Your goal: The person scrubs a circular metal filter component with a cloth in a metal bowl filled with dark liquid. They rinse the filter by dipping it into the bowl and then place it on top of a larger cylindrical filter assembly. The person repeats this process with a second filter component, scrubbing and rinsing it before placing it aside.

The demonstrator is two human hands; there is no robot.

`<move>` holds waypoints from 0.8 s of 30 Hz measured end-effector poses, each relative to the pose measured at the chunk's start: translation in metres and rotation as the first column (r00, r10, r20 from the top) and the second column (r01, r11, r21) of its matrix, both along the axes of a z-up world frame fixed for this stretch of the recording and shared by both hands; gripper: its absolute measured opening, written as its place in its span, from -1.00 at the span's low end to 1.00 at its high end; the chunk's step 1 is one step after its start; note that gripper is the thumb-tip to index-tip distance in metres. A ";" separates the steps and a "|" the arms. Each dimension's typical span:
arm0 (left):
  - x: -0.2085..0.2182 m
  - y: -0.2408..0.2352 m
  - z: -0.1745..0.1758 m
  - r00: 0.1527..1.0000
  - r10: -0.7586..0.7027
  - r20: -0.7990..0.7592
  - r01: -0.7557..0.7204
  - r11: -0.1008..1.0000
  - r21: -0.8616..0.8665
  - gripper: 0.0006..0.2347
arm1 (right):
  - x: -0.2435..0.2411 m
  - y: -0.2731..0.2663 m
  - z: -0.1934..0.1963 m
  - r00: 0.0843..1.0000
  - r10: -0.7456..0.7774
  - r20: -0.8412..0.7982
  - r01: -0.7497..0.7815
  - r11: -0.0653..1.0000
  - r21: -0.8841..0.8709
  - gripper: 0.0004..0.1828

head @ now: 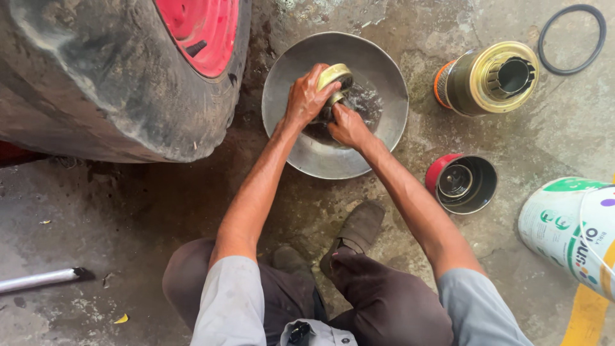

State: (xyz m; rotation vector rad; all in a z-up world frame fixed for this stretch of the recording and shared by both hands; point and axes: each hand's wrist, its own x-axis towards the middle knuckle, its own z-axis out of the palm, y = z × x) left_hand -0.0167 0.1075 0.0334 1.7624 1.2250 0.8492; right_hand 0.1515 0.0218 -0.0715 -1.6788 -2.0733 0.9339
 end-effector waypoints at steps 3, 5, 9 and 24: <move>0.003 -0.006 0.003 0.998 0.052 -0.026 -0.051 0.998 0.042 -0.69 | -0.008 0.009 0.001 0.961 -0.142 -0.235 0.105 0.981 -0.165 -0.75; 0.006 -0.010 0.003 0.993 0.109 -0.050 -0.108 0.994 0.029 -0.69 | -0.014 0.008 0.017 0.746 -0.472 -0.470 0.162 0.813 -0.559 -0.65; 0.010 -0.023 0.000 0.977 0.207 -0.044 -0.200 0.971 0.128 -0.69 | -0.016 0.001 0.021 0.039 -0.796 -0.604 -0.072 0.601 -0.796 -0.55; -0.015 -0.012 -0.005 0.948 0.281 -0.147 -0.275 0.959 0.066 -0.67 | 0.028 -0.040 0.003 -0.403 -0.812 -0.422 0.066 0.434 -0.898 -0.55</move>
